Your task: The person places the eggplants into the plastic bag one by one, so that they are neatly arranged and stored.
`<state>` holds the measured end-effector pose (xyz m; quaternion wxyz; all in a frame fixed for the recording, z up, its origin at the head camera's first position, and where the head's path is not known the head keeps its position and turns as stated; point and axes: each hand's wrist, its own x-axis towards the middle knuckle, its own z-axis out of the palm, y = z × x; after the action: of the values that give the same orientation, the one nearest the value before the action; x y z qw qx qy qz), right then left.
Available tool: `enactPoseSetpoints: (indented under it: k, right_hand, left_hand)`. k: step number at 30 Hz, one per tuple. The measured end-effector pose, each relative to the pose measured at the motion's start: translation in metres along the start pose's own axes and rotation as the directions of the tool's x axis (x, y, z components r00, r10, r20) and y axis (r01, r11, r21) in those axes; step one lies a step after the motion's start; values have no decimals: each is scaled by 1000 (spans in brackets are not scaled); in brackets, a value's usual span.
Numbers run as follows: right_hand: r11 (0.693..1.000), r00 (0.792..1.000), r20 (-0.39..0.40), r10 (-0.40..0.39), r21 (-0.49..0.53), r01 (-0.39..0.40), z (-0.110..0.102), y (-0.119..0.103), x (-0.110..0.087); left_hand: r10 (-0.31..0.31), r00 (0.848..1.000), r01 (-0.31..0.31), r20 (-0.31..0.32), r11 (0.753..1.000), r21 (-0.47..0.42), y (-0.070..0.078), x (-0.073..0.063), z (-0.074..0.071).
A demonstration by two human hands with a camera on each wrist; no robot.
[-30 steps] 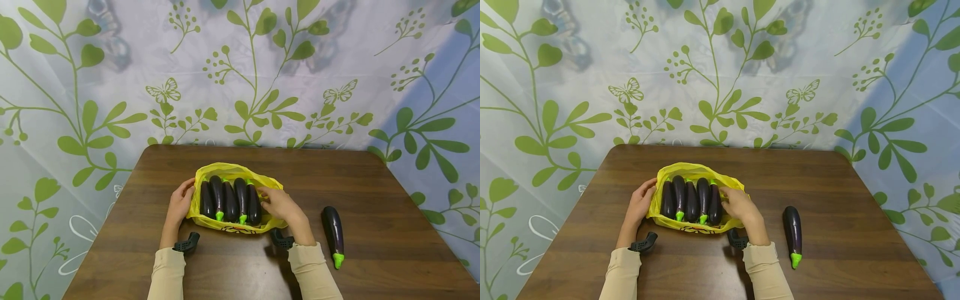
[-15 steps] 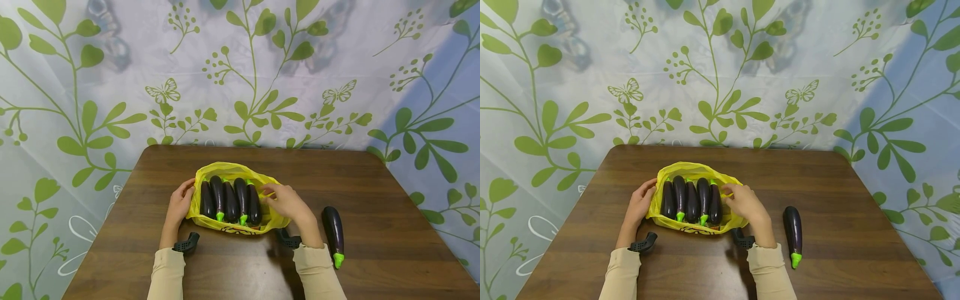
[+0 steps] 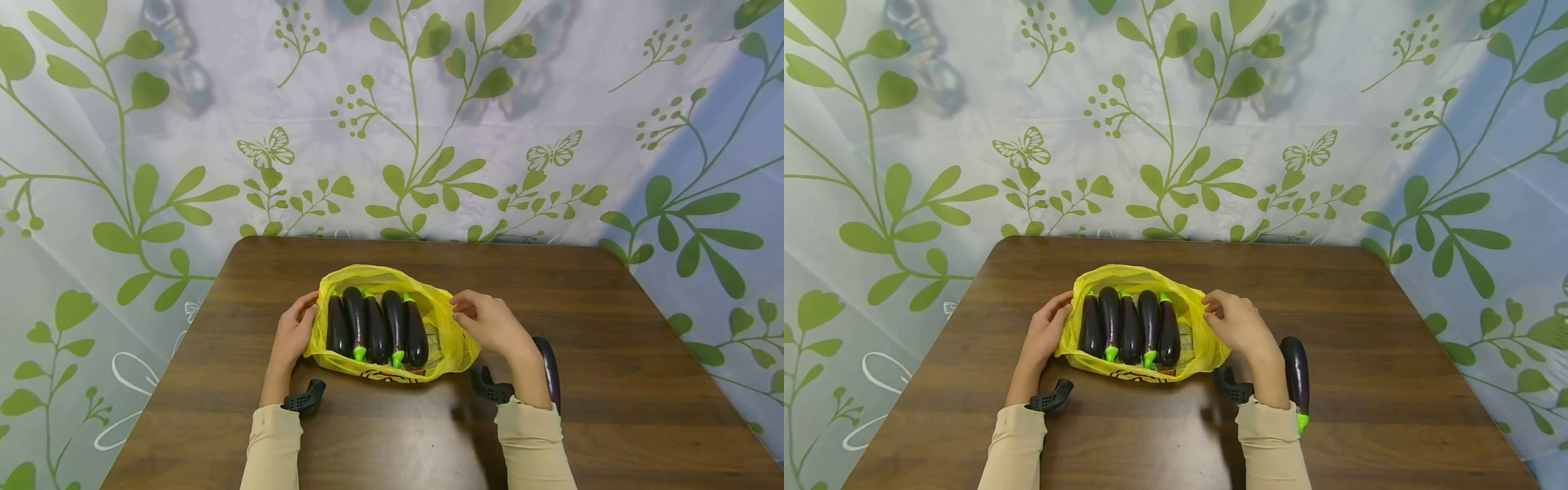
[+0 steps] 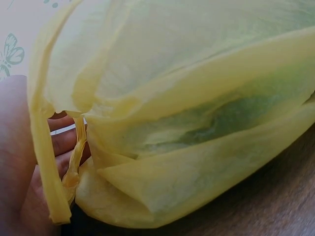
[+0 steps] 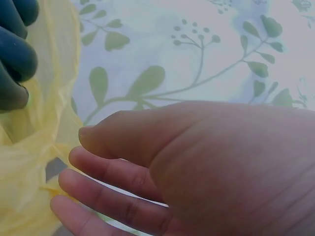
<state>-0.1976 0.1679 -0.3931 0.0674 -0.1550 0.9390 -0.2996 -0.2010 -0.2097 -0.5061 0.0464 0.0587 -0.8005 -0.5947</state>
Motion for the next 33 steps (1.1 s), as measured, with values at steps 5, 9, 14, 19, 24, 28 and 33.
enactPoseSetpoints:
  k: [5, 9, 14, 19, 24, 28, 33]
  right_hand:
    - [1000, 1000, -5, 13, 18, -13, -8, 5, -4]
    - [999, 999, -13, 29, 21, -29, -13, 10, -7]
    - [999, 999, -20, 37, 23, -37, -19, 18, -12]
    - [997, 997, -20, 80, 15, -80, -25, 27, -18]
    - [993, 993, -26, 117, 2, -117, -32, 35, -23]
    - [990, 990, -22, 142, -3, -142, -37, 42, -28]
    - [985, 985, -10, 171, -21, -172, -42, 52, -35]
  left_hand:
    - [0, 1000, 0, -1, 1000, 0, 0, 0, 0]
    - [0, 1000, 0, -1, 1000, 0, 1, 0, 0]
    - [-2, 1000, 2, 2, 1000, 2, 1, 0, 0]
    - [2, 1000, -2, 2, 1000, 3, 2, 0, 0]
    - [-1, 1000, 1, 0, 1000, 3, 2, 0, 0]
    - [-13, 1000, 13, 1, 1000, 4, 2, -1, 0]
    - [-15, 1000, 15, 4, 1000, -1, 2, 0, 0]
